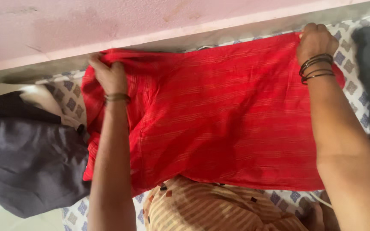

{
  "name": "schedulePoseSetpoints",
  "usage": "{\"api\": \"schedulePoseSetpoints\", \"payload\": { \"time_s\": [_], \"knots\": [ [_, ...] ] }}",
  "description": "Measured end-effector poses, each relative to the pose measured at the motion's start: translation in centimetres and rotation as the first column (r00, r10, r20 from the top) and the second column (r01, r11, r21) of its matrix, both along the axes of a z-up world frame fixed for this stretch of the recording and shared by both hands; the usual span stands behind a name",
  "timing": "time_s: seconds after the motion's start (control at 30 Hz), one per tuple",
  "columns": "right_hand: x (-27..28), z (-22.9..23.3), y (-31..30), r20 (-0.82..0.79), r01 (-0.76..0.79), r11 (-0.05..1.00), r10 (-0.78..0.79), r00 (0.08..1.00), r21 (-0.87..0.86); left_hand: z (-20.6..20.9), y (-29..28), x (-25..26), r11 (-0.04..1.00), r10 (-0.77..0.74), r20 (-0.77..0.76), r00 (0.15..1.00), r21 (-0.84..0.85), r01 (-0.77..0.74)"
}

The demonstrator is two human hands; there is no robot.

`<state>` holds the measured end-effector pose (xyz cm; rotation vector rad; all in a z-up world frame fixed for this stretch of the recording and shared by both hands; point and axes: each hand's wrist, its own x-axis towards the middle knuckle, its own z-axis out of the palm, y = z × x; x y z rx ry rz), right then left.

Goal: The person irons a red shirt laid out on a patterned mat on the floor. They use an electric iron to smooth the sleeves and body of the shirt, periodically adjusting the fabric with their hands.

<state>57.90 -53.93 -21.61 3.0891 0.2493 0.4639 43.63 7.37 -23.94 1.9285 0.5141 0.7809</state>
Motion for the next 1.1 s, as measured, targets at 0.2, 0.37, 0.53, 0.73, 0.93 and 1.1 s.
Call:
{"api": "schedulePoseSetpoints", "payload": {
  "time_s": [0.2,0.37,0.53,0.73,0.93,1.1],
  "knots": [
    [-4.4,4.7,5.6,0.338,-0.124,0.988,0.147,0.930,-0.088,4.5,-9.3,-5.7,0.771,0.082,-0.179,0.981,0.635,0.051],
    [-12.5,7.1,15.8,0.068,-0.521,0.800,0.527,0.847,0.297,4.4,-12.8,-7.7,0.536,-0.098,-0.304,0.948,0.786,0.308],
    [-17.2,3.8,22.4,-0.201,-0.634,0.734,0.677,0.708,0.243,3.8,-11.6,-5.2,0.312,-0.242,-0.703,0.669,0.596,0.740],
    [-10.2,0.7,16.1,-0.360,-0.390,0.919,0.383,0.851,0.055,5.5,-5.7,-4.5,0.567,-0.256,-0.621,0.740,0.524,0.636],
    [-4.6,2.6,4.9,-0.509,0.130,0.991,-0.095,0.856,0.035,4.3,-4.8,-4.7,0.658,-0.071,-0.559,0.826,0.596,0.459],
    [-8.4,2.2,3.4,-0.465,0.190,0.966,-0.089,0.881,0.174,3.1,-4.3,-5.7,0.482,0.424,-0.226,0.877,0.876,-0.007]
  ]
}}
